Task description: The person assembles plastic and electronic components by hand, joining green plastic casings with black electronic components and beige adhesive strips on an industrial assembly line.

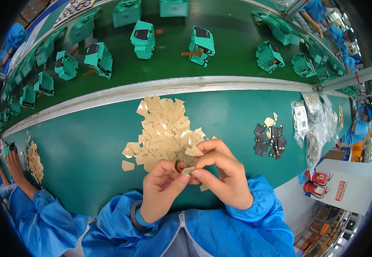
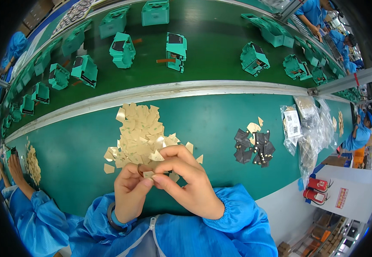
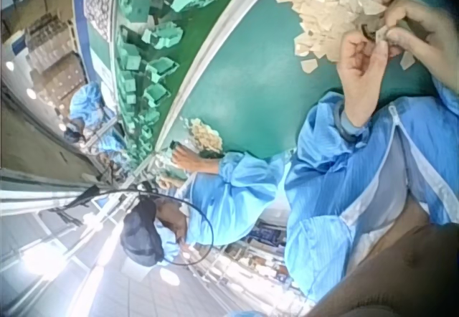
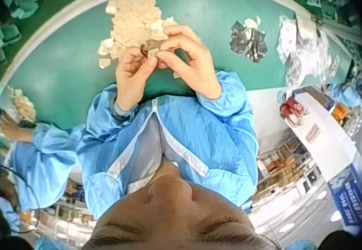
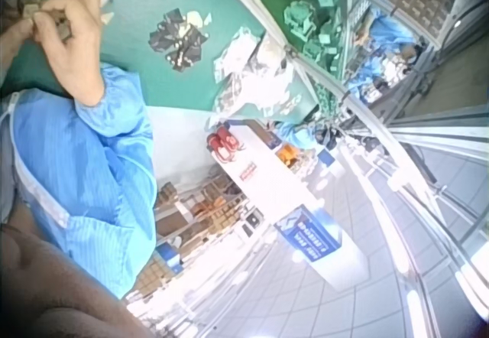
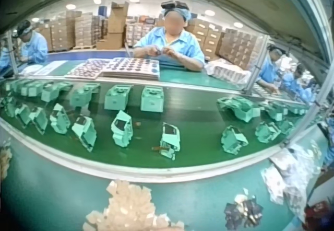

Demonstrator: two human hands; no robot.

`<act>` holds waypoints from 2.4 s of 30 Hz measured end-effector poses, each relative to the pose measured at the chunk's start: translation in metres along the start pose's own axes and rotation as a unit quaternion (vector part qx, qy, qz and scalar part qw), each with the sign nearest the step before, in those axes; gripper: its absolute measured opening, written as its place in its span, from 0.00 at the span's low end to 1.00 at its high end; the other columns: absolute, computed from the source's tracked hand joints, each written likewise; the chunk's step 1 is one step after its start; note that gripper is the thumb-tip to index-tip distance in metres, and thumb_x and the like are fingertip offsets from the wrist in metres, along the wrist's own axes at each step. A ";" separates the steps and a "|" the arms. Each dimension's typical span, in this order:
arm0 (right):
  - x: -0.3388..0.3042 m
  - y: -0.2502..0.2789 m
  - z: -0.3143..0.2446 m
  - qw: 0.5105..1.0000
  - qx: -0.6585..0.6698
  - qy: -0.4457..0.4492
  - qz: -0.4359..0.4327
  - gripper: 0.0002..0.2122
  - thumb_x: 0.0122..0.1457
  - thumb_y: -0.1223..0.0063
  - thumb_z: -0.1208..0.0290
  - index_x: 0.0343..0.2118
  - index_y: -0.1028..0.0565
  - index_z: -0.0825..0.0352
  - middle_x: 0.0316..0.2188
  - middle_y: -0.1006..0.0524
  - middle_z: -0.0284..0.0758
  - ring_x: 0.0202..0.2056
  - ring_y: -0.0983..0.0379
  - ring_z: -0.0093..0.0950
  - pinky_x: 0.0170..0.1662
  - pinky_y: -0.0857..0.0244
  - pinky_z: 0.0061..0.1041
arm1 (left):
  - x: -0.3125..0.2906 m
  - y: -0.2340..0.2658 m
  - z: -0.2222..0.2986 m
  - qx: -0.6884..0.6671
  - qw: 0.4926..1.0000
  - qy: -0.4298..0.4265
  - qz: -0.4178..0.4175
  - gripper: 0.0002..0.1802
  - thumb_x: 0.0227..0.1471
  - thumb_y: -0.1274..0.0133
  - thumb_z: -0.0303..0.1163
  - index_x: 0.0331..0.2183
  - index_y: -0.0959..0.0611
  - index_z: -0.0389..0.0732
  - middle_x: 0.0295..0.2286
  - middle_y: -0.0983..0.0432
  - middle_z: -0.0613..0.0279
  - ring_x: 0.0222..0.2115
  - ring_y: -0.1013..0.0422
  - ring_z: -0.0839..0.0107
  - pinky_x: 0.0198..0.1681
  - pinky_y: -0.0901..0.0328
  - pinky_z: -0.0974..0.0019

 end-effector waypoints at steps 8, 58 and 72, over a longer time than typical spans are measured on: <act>0.004 0.014 -0.006 0.991 -0.110 0.021 -0.070 0.07 0.48 0.47 0.83 0.32 0.27 0.68 0.29 0.28 0.36 0.30 0.33 0.30 0.38 0.40 0.25 | 0.007 -0.001 0.014 0.054 0.995 -0.045 -0.068 0.15 0.45 0.51 0.12 0.38 0.28 0.32 0.33 0.29 0.56 0.36 0.32 0.70 0.41 0.38 0.69; 0.015 0.046 0.019 0.992 -0.113 0.016 0.056 0.09 0.44 0.47 0.85 0.30 0.26 0.69 0.25 0.27 0.35 0.26 0.30 0.27 0.29 0.36 0.23 | 0.011 -0.001 0.028 0.291 0.934 -0.208 -0.003 0.09 0.40 0.46 0.13 0.29 0.23 0.33 0.28 0.29 0.56 0.27 0.31 0.70 0.30 0.37 0.71; -0.001 0.038 0.018 0.888 -0.413 0.173 -0.108 0.15 0.41 0.41 0.77 0.36 0.25 0.66 0.32 0.27 0.36 0.28 0.30 0.29 0.29 0.34 0.22 | 0.015 -0.027 -0.004 -0.260 0.935 0.236 -0.057 0.22 0.50 0.51 0.36 0.47 0.34 0.43 0.36 0.37 0.62 0.32 0.42 0.73 0.36 0.43 0.69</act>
Point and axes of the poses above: each hand's wrist, its own x-axis towards the middle knuckle, its own y-axis out of the back of the hand, z = x × y, the point moved 5 cm from there along x, towards the middle knuckle
